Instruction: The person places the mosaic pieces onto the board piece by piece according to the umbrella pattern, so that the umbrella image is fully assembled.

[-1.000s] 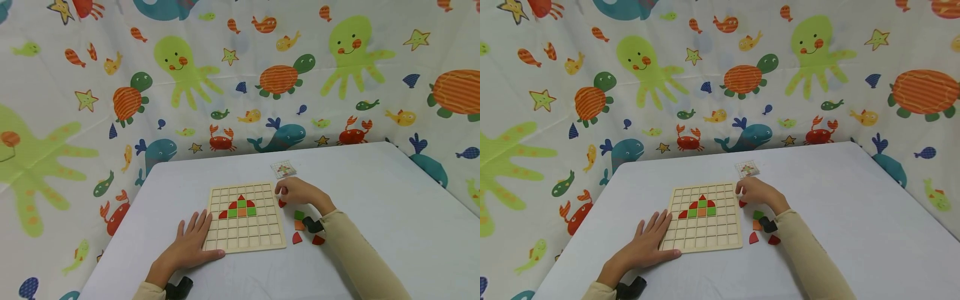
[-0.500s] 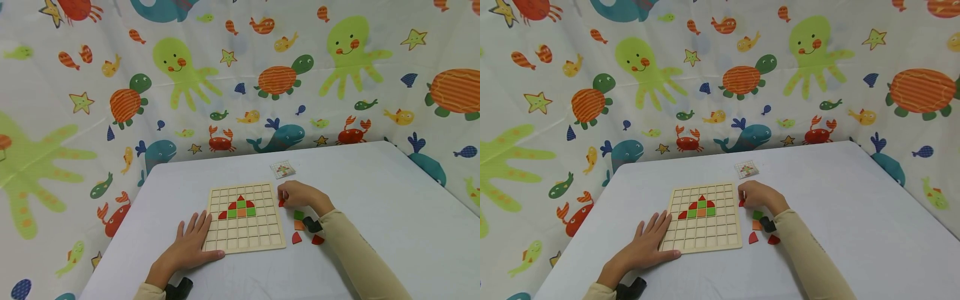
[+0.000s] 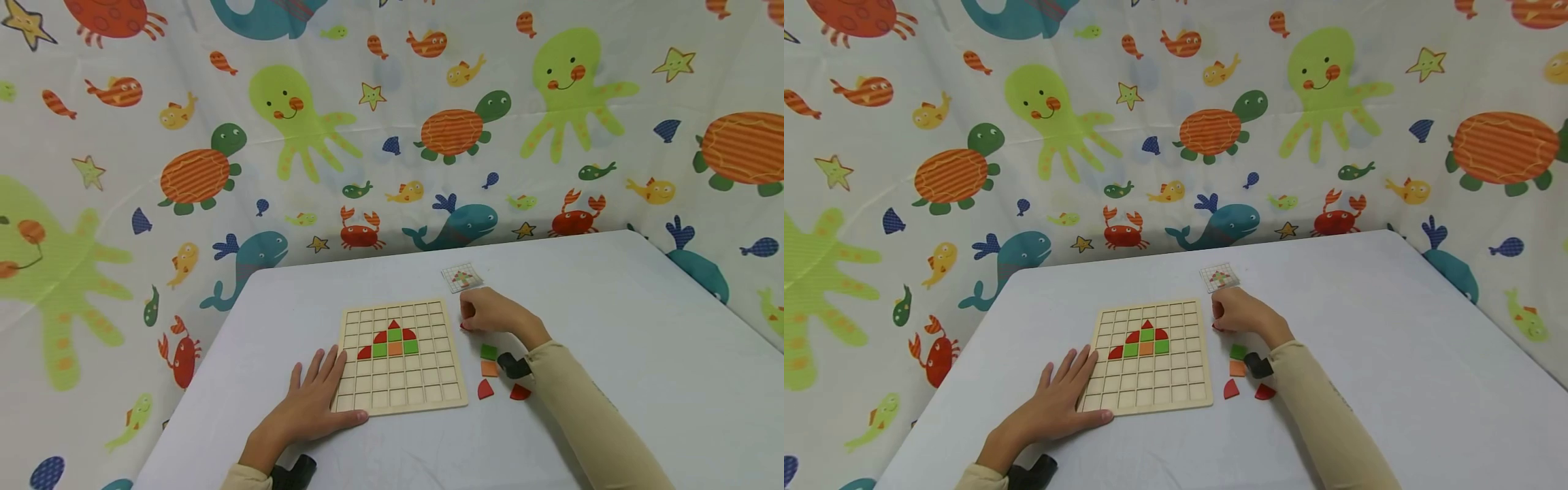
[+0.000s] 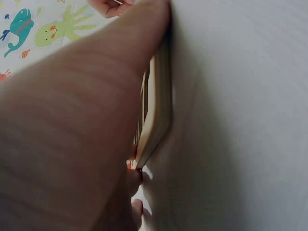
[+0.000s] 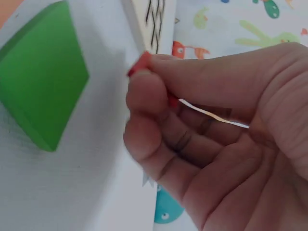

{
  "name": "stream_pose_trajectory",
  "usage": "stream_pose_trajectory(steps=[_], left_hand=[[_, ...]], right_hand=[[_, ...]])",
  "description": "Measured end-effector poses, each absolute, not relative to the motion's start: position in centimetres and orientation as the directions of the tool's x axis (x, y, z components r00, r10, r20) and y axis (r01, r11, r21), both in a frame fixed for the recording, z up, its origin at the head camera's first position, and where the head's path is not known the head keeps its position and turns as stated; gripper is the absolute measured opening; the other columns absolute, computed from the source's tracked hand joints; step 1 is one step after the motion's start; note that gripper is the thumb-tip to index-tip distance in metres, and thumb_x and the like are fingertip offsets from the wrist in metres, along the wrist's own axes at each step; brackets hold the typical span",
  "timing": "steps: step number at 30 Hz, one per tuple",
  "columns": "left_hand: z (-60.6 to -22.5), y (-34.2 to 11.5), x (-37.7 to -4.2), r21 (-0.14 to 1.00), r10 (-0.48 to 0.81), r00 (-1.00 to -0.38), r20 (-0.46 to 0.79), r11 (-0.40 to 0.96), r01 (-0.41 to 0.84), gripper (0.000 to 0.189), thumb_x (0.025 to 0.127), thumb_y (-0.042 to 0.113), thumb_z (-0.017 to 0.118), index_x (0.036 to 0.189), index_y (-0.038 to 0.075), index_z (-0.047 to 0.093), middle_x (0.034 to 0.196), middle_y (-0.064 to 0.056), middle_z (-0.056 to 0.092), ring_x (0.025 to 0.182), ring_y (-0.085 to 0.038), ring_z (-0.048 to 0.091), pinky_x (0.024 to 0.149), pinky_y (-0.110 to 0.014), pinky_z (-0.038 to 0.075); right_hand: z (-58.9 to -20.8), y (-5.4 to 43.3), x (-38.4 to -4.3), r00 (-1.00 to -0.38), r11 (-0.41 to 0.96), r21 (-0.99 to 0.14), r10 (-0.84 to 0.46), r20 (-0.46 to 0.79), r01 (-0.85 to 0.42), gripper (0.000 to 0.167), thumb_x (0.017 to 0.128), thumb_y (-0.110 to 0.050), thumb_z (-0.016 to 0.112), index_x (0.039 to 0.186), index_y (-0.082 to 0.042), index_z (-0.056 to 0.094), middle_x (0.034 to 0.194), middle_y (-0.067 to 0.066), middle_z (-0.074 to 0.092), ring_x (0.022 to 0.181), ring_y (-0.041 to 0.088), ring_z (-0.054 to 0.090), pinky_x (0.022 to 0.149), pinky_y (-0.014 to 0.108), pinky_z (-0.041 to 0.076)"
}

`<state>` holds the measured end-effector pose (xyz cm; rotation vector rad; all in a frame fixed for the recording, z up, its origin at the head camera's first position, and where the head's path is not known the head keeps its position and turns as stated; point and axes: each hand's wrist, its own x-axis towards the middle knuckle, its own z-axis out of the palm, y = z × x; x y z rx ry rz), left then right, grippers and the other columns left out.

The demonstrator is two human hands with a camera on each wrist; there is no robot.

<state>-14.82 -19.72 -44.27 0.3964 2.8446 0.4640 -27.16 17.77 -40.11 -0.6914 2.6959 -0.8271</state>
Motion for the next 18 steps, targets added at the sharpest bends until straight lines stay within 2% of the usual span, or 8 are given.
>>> stream_pose_trajectory(steps=[4,9,18], left_hand=[[-44.4,-19.8,-14.9,0.337,0.303,-0.936,-0.182,0.913,0.230,0.125,0.083,0.079,0.072,0.170,0.003,0.024,0.178,-0.018,0.014,0.162,-0.045,0.002,0.121,-0.073,-0.006],[-44.5,-19.8,-15.0,0.333,0.304,-0.936,-0.179,0.914,0.233,0.126,0.082,0.080,0.071,0.170,0.003,0.024,0.178,-0.018,0.014,0.162,-0.045,0.002,0.121,-0.074,-0.006],[-44.4,-19.7,-14.8,0.338,0.303,-0.937,-0.173,0.912,0.233,0.125,0.082,0.078,0.072,0.170,0.003,0.024,0.177,-0.018,0.015,0.162,-0.045,0.003,0.121,-0.074,-0.005]], right_hand=[[-40.0,17.6,-27.3,-0.871,0.675,-0.655,-0.489,-0.051,-0.341,0.005,0.099,0.001,0.070,0.102,-0.002,0.068,0.084,0.006,0.064,0.070,0.017,0.062,0.069,0.032,0.055],[-39.9,17.0,-27.2,-0.873,0.625,-0.704,-0.488,-0.014,-0.338,0.017,0.101,0.003,0.066,0.117,0.002,0.072,0.093,0.007,0.067,0.072,0.017,0.067,0.073,0.032,0.058],[-39.7,15.8,-26.6,-0.856,0.553,-0.736,-0.512,0.071,-0.391,0.007,0.099,0.002,0.070,0.103,-0.001,0.074,0.090,0.003,0.070,0.076,0.018,0.067,0.073,0.031,0.058]])
